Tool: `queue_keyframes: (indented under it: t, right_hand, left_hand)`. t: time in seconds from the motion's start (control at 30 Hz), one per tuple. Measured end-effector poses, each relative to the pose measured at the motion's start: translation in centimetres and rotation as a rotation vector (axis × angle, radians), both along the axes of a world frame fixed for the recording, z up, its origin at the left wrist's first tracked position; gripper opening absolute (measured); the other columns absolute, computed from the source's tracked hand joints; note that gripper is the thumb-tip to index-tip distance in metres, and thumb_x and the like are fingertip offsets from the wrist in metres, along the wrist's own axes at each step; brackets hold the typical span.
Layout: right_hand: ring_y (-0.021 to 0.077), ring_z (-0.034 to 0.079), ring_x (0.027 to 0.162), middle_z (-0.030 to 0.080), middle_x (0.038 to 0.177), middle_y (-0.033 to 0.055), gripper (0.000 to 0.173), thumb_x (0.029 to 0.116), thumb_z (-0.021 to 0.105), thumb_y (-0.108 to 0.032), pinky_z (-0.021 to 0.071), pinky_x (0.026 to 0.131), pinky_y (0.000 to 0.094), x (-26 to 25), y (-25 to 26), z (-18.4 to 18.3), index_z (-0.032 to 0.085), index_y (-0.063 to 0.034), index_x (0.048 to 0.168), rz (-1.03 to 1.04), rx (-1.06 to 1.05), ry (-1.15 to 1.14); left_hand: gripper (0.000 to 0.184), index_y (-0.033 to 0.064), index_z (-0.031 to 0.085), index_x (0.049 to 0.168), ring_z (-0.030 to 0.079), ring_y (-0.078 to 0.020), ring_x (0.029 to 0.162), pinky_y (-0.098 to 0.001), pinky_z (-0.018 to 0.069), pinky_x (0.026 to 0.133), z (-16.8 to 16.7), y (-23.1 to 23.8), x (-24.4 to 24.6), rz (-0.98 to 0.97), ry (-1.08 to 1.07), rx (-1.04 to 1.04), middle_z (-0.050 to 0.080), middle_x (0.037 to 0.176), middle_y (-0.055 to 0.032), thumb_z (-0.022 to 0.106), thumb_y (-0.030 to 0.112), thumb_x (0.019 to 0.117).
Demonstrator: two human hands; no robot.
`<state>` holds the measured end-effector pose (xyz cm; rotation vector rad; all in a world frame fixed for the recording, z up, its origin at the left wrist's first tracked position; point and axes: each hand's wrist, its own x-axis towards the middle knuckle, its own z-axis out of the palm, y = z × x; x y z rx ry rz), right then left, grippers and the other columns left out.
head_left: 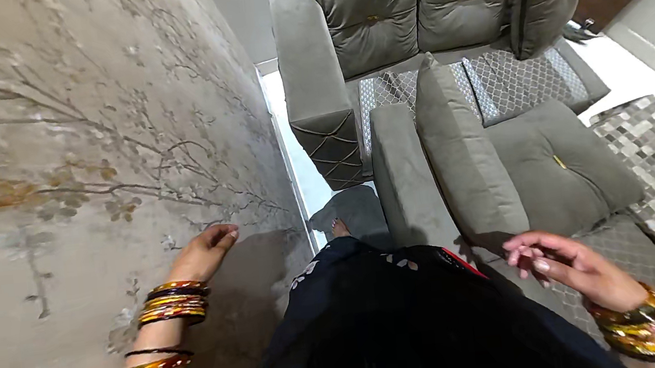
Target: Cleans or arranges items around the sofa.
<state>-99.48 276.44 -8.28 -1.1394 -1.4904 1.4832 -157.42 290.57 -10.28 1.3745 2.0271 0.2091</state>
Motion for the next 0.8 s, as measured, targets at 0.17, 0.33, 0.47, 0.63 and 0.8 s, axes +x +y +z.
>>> queue_keyframes:
  t: [0.17, 0.33, 0.47, 0.63, 0.8]
  right_hand:
    - [0.0024, 0.071, 0.087, 0.075, 0.115, -0.0078, 0.034, 0.1038, 0.058, -0.041, 0.0579, 0.067, 0.0173, 2.4, -7.2, 1.0, 0.066, -0.0307, 0.135, -0.254, 0.023, 0.031]
    - [0.0037, 0.072, 0.092, 0.074, 0.118, -0.0106, 0.032, 0.105, 0.057, -0.038, 0.0593, 0.075, 0.0203, 1.3, -12.6, 2.1, 0.066, -0.0337, 0.135, -0.408, -0.036, 0.078]
    - [0.0033, 0.071, 0.089, 0.075, 0.117, -0.0089, 0.032, 0.1049, 0.057, -0.038, 0.0583, 0.071, 0.0183, 1.4, -10.2, 1.9, 0.065, -0.0326, 0.135, -0.405, 0.034, 0.043]
    - [0.0044, 0.071, 0.095, 0.074, 0.118, -0.0086, 0.033, 0.1048, 0.058, -0.037, 0.0595, 0.077, 0.0196, 0.2, -4.5, 2.4, 0.064, -0.0306, 0.137, -0.305, 0.162, -0.002]
    - [0.0029, 0.071, 0.098, 0.073, 0.119, -0.0126, 0.033, 0.1054, 0.057, -0.036, 0.0592, 0.082, 0.0206, -1.3, -3.8, 0.9, 0.063, -0.0336, 0.137, -0.281, 0.119, -0.015]
  left_hand:
    - [0.033, -0.003, 0.065, 0.13, 0.06, -0.0482, 0.123, -0.0674, 0.0399, 0.107, -2.1, 3.9, -1.0, -0.129, 0.175, -0.166, 0.066, 0.127, -0.0299, 0.054, 0.021, 0.1093]
    - [0.033, -0.0034, 0.061, 0.131, 0.064, -0.0436, 0.114, -0.0612, 0.047, 0.099, -3.8, 4.8, -0.7, -0.082, 0.044, -0.249, 0.064, 0.126, -0.0296, 0.052, 0.02, 0.11]
    - [0.034, -0.0013, 0.062, 0.133, 0.063, -0.0405, 0.119, -0.0584, 0.0453, 0.105, -4.7, 4.1, -1.1, -0.189, 0.058, -0.344, 0.065, 0.129, -0.0268, 0.055, 0.022, 0.109]
    - [0.036, -0.0008, 0.061, 0.135, 0.062, -0.0396, 0.124, -0.0567, 0.0422, 0.11, -4.7, 4.1, -1.0, -0.26, 0.093, -0.405, 0.065, 0.13, -0.0256, 0.055, 0.023, 0.1089]
    - [0.033, -0.0014, 0.06, 0.134, 0.065, -0.0376, 0.116, -0.0546, 0.0464, 0.103, -4.2, 4.2, -0.3, -0.209, 0.054, -0.377, 0.066, 0.126, -0.0247, 0.052, 0.02, 0.1099]
